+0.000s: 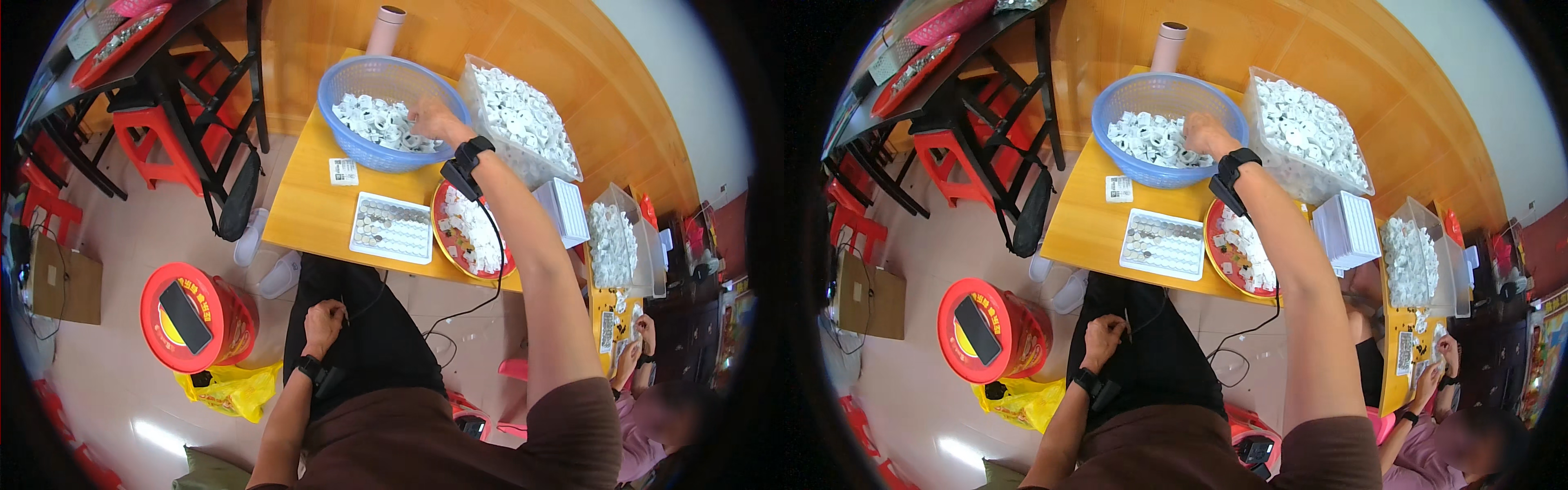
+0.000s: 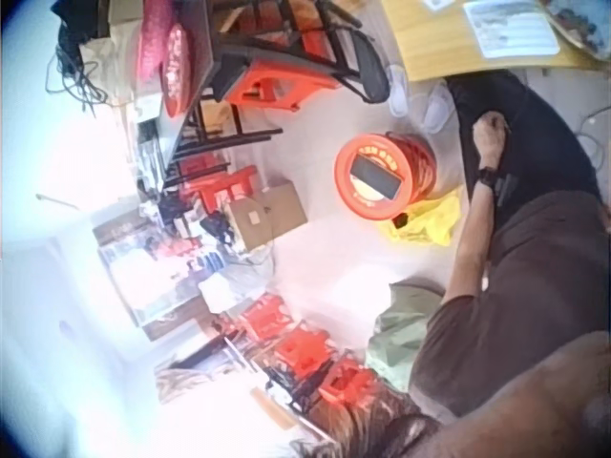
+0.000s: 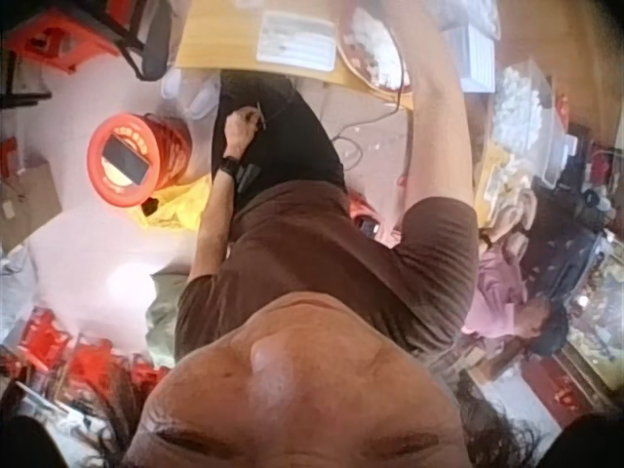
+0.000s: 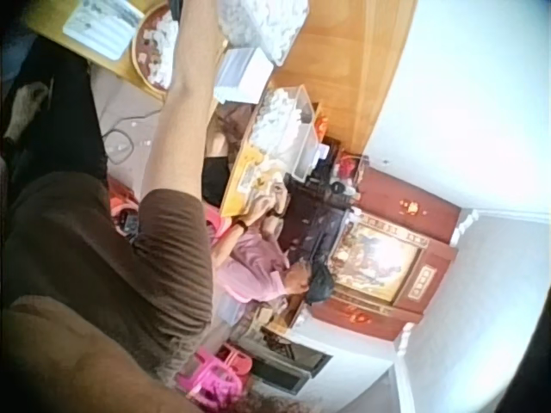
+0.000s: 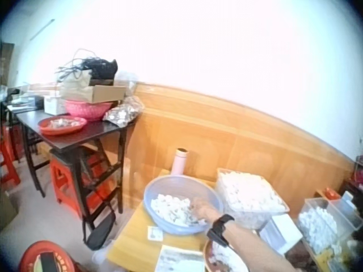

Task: Manually assemble small white plastic and metal shoe-related components at a workstation.

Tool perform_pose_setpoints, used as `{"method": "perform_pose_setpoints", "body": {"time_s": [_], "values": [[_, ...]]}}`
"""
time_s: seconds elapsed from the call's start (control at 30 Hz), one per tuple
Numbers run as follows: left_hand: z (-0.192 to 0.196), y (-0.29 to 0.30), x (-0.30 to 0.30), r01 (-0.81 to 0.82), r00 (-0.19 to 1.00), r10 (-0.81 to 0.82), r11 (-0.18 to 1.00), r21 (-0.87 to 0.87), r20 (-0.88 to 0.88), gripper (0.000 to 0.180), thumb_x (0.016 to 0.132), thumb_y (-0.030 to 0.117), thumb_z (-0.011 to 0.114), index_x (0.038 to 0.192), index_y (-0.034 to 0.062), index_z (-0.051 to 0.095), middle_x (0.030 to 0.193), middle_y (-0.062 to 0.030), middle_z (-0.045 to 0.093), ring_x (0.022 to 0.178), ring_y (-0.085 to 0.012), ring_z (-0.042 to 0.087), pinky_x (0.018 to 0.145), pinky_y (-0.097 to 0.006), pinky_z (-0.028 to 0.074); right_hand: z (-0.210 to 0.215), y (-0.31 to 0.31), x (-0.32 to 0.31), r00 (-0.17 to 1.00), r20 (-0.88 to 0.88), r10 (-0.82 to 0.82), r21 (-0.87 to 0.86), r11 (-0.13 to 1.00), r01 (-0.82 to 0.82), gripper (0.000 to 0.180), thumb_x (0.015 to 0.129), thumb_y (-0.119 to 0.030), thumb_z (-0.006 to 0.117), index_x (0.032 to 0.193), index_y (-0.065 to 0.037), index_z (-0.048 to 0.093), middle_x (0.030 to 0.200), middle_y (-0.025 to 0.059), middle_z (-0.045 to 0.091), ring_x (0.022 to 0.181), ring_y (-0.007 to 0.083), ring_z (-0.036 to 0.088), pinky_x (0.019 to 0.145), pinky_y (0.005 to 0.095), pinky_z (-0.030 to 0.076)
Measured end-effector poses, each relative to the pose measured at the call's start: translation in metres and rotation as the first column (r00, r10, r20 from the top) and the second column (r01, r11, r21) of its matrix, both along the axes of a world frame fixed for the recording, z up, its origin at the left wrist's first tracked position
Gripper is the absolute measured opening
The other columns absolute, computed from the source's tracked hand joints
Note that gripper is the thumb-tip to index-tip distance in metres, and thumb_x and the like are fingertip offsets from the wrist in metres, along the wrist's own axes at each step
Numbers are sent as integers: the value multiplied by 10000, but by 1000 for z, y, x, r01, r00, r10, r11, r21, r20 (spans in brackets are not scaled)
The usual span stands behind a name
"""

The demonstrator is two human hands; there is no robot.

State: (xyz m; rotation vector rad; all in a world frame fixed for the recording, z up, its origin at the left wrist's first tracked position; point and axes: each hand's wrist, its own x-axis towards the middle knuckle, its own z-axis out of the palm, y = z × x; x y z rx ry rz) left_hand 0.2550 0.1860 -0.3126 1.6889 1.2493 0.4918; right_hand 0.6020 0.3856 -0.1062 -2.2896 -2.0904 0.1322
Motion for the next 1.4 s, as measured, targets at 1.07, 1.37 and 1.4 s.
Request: {"method": "perform_pose_setpoints", "body": {"time_s": [1.07,1.37,1.4], "values": [[79,-28,-1,431,470,239,778,-457,850,375,970,294,409,1164,1,538,1035,-74,602,959,-137,587,854,-309,502,-75,-265,-196,543,-794,273,308,951,-28,199,740,63,591,918,-13,641,765,87,569,628,180,564,572,271,444],[52,-37,12,386,483,312,763,-519,818,333,942,236,488,1159,-7,557,1043,-73,615,939,-120,599,828,-265,508,-103,-278,-181,590,-716,374,432,901,-48,126,732,38,612,845,-18,609,758,92,572,642,202,584,564,282,456],[49,-36,14,384,446,354,754,-532,822,334,938,229,495,1165,-9,551,1051,-80,616,948,-127,599,831,-268,508,-104,-279,-184,644,-677,356,484,875,25,128,731,28,623,846,-27,612,763,86,566,644,200,585,553,273,458]]}}
